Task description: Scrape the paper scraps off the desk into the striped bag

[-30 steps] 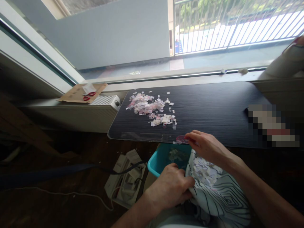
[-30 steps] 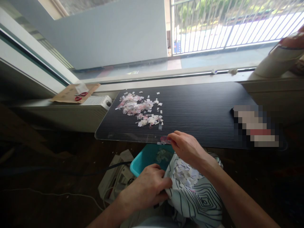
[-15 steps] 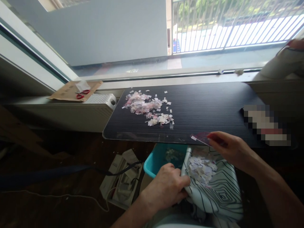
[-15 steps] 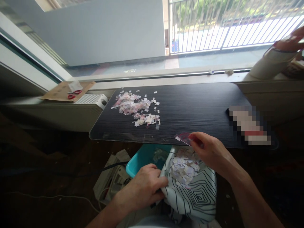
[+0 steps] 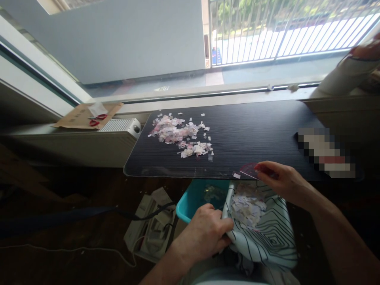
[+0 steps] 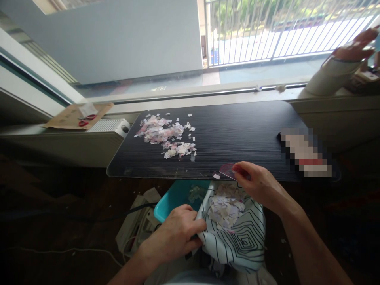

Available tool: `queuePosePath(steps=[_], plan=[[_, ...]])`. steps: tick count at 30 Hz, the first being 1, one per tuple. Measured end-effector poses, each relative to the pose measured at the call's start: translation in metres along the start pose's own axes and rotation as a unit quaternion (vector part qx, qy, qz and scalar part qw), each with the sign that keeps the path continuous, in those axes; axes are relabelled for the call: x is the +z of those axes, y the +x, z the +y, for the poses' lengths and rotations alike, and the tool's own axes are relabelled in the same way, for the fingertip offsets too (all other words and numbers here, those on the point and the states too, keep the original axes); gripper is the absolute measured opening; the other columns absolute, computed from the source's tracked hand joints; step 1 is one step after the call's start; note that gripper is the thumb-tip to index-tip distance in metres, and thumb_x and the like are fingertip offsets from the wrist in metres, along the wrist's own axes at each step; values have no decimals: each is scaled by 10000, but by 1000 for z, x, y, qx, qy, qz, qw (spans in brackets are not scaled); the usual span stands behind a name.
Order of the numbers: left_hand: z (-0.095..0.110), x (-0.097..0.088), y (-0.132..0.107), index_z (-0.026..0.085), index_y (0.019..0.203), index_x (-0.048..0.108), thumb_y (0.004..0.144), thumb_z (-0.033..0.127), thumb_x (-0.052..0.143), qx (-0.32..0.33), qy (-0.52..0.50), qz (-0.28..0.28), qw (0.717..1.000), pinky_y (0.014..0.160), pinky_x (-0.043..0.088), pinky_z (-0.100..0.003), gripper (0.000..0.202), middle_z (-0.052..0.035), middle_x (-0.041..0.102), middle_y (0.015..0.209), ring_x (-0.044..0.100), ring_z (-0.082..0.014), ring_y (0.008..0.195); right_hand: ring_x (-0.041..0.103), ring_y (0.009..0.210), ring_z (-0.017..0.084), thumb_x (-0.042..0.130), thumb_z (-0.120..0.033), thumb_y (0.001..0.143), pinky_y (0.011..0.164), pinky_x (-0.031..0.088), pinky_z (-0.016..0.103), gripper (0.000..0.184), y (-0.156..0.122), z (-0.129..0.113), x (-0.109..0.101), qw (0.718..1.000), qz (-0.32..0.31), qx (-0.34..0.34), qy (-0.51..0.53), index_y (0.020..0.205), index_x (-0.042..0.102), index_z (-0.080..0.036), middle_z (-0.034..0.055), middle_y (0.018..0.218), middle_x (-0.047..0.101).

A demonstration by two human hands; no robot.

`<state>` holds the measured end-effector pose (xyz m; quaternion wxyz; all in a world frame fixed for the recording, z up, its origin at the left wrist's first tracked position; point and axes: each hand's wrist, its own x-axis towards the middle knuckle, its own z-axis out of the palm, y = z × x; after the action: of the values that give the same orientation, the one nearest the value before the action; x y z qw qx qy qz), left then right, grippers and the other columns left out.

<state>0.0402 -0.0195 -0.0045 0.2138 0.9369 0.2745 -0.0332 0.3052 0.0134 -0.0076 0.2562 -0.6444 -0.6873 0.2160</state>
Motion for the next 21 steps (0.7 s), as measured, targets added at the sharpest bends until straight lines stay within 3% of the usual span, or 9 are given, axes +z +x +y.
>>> queuePosePath(steps=[6,11,15,21], plan=[[0,1,1,212,776,557,803,335,639,5,9,-1,1000,715,389,-279,151,21,568,673,542,-158,651,615,681,140,489,-291,831,610,462,239,185,9,-16,2,997,-37,-40,-53,884,649,-214,13,823,688],[2,0,2,217,797,569,805,355,639,8,20,-5,1000,707,394,-282,155,21,574,678,552,-163,653,615,764,158,431,-238,869,674,436,254,226,26,-35,10,987,-17,-85,-133,950,639,-205,43,901,675],[3,-1,1,218,806,582,815,363,624,5,24,-12,1000,714,399,-288,151,18,581,678,564,-168,662,598,741,145,418,-246,884,655,424,241,249,37,-40,13,984,-31,-130,-120,960,654,-216,40,885,668],[4,-2,2,211,809,591,827,368,599,0,21,-14,1000,721,401,-301,158,6,599,704,573,-174,681,592,706,140,444,-241,860,628,424,244,218,15,-32,-2,986,-30,-107,-123,928,651,-225,27,859,663]])
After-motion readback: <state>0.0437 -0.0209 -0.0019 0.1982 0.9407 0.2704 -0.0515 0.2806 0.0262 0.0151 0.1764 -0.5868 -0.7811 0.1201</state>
